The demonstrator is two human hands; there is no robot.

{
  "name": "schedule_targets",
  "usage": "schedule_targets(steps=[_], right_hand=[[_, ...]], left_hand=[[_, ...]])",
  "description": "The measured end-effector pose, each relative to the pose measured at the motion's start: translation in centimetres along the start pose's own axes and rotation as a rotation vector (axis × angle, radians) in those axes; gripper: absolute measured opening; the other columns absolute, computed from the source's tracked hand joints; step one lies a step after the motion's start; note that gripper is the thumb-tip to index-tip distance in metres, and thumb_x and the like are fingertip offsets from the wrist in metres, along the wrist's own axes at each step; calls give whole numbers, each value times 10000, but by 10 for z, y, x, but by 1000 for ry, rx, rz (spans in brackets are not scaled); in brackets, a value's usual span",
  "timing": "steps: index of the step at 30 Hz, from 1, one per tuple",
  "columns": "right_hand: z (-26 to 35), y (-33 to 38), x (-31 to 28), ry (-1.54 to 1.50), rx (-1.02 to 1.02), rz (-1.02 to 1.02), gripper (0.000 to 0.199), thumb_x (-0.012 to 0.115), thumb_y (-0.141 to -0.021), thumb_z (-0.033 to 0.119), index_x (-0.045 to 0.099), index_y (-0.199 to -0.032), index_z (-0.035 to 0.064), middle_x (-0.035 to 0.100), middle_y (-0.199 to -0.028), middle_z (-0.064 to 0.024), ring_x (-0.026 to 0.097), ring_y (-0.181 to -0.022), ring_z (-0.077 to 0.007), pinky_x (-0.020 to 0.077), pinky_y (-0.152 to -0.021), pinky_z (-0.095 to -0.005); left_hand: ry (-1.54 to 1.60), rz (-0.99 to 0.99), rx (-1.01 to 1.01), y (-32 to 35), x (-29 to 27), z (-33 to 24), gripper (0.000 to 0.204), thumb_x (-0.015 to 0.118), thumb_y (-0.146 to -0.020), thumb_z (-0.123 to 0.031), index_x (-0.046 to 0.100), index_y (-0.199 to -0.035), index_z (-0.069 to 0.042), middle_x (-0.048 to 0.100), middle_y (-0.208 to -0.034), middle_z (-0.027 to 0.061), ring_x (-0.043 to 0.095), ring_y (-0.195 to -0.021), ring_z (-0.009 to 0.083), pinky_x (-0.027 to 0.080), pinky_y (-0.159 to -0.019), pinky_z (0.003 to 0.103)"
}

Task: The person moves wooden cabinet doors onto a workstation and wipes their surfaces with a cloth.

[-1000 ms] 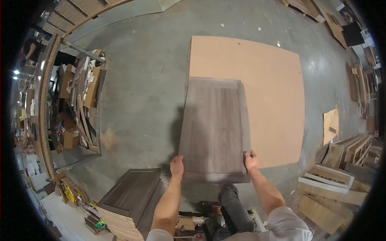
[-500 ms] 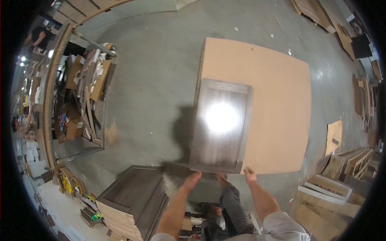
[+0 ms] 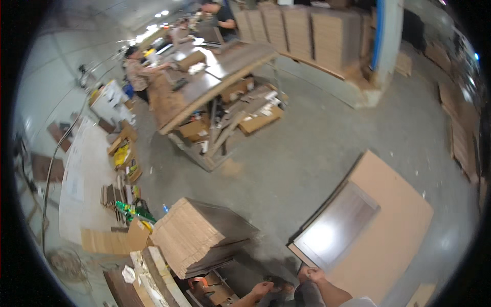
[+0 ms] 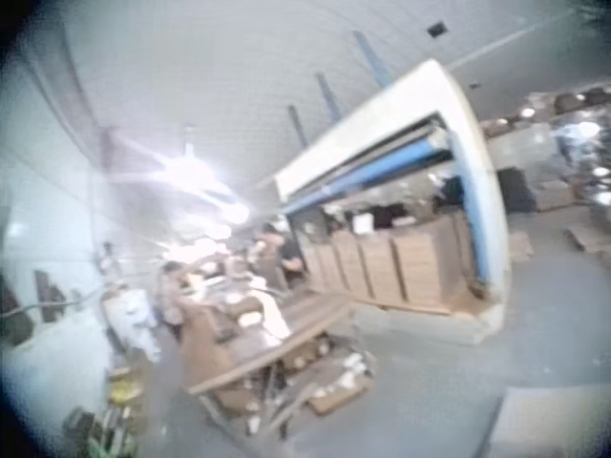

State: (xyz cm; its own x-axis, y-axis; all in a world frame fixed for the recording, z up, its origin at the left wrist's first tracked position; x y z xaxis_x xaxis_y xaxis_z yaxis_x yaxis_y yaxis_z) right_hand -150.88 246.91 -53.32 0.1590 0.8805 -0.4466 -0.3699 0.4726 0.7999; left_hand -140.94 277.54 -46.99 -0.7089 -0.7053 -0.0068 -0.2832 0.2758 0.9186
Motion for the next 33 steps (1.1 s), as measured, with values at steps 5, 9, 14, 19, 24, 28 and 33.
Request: schedule_targets(steps=[5, 9, 14, 19, 24, 28, 33], right_hand=[[166, 22, -7, -58, -394, -63, 277, 574, -867, 235, 727, -979, 33, 727, -978, -117, 673, -928, -202, 517, -840, -323], [288, 9, 70, -168, -655, 70, 290, 611, -885, 269, 715, -1038, 46, 721, -936, -87, 667, -805, -165, 518, -742, -299], [462, 92, 166, 110, -744, 185, 419, 638, -858, 354, 673, -1160, 66, 705, -1069, -151, 660, -1009, -273, 493, -896, -354], [549, 85, 291, 315, -757, 232, 614, 615, -864, 478, 547, -1352, 112, 572, -1355, -157, 550, -1240, -303, 424, -1046, -383], [540, 43, 389, 442, -515, 350, 1016, 701, -766, 583, 286, -1498, 15, 486, -1414, -246, 457, -1324, -366, 401, -1071, -423], [562, 38, 387, 392, -683, 310, 992, 750, -692, 639, 464, -1412, 20, 529, -1357, -249, 467, -1295, -398, 385, -1080, -429], [591, 78, 368, 496, -719, 256, 810, 725, -759, 557, 523, -1385, 84, 511, -1365, -241, 462, -1284, -396, 375, -1082, -455]], left_hand=[[294, -144, -7, 55, -79, 53, 476, 588, -972, -378, 608, -1250, 7, 660, -1080, 80, 618, -919, 187, 493, -820, 323], [632, -377, 70, 78, -135, 148, 410, 586, -979, -334, 616, -1204, 8, 659, -1004, 86, 630, -881, 173, 506, -755, 308], [788, -606, 59, 160, -171, 172, 637, 514, -980, -485, 557, -1308, 59, 583, -1308, 192, 551, -1171, 322, 413, -1010, 401], [942, -708, -19, 201, -196, 159, 595, 523, -980, -461, 565, -1282, 51, 591, -1249, 174, 558, -1113, 298, 424, -962, 388], [1005, -735, -83, 208, -228, 130, 554, 531, -980, -436, 573, -1256, 42, 599, -1190, 155, 564, -1055, 273, 434, -913, 375], [1055, -753, -113, 210, -241, 121, 521, 538, -980, -417, 580, -1235, 36, 605, -1143, 141, 569, -1008, 254, 443, -874, 364], [1102, -765, -121, 212, -244, 117, 480, 547, -981, -393, 588, -1209, 28, 612, -1084, 122, 576, -951, 229, 453, -825, 351]])
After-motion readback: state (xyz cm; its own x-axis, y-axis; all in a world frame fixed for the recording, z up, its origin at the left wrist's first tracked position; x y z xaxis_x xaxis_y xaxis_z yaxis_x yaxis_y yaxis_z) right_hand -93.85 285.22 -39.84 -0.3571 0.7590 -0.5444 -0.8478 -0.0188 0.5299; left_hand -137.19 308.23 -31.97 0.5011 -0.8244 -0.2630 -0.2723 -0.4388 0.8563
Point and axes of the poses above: each hand's wrist, its own y-axis away from the middle knuckle, its own x-axis out of the palm, z = x × y, the point moved 10 cm from there along -y, towards the middle knuckle
